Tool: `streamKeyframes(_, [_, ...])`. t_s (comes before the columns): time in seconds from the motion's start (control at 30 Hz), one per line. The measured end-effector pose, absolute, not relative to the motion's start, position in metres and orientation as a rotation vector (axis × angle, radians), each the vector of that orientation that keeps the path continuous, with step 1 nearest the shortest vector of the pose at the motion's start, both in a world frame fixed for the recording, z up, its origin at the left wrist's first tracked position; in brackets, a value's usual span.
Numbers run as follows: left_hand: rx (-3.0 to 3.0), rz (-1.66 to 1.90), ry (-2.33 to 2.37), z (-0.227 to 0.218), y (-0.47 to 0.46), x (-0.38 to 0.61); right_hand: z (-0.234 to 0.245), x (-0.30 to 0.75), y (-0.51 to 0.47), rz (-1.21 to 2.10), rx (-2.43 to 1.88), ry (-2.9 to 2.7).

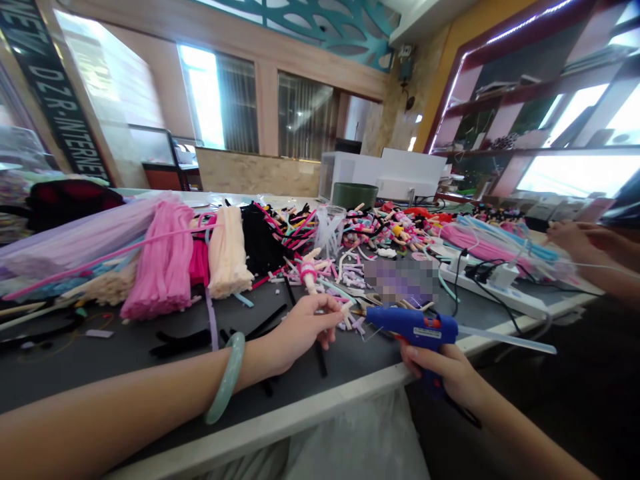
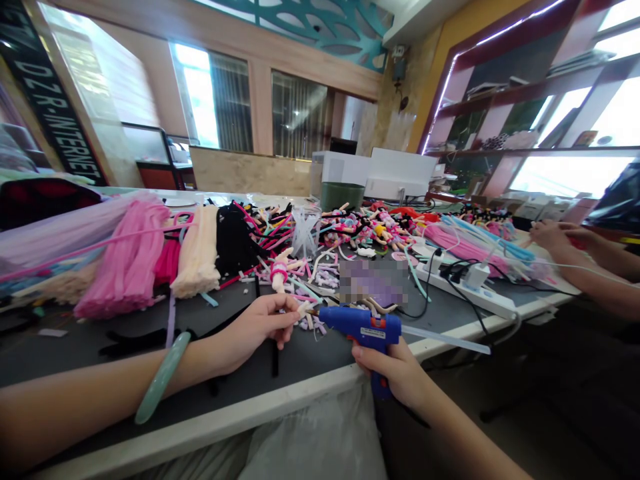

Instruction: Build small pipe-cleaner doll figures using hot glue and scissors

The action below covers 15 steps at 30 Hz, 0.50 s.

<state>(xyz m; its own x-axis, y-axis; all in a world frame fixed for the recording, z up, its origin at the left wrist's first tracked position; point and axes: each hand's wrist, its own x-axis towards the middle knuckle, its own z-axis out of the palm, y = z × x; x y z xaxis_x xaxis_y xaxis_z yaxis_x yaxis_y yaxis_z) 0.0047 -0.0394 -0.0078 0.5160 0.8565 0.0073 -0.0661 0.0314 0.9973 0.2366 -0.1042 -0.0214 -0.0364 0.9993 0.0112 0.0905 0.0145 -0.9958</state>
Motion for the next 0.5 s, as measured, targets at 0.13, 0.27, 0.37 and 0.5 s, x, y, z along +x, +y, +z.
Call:
streamKeyframes(0.13, [1.342, 0.832, 0.755, -0.0074, -0.0393, 0.0051, -0.0185, 0.2355, -0.1047, 1.192, -1.271, -1.317])
streamKeyframes(0.27, [1.338, 0.836, 0.763, -0.0089, -0.0383, 0.0046, -0.0164, 0.2347, -0.1055, 1.21, -1.3, -1.293])
streamKeyframes(0.37, [1.345, 0.833, 0.758, -0.0101, -0.0377, 0.0039, -0.0173, 0.2348, -0.1053, 1.225, -1.329, -1.256])
streamKeyframes(0.5, [1.349, 0.836, 0.757, -0.0109, -0.0373, 0.0038, -0.0217, 0.2361, -0.1048, 1.192, -1.319, -1.258])
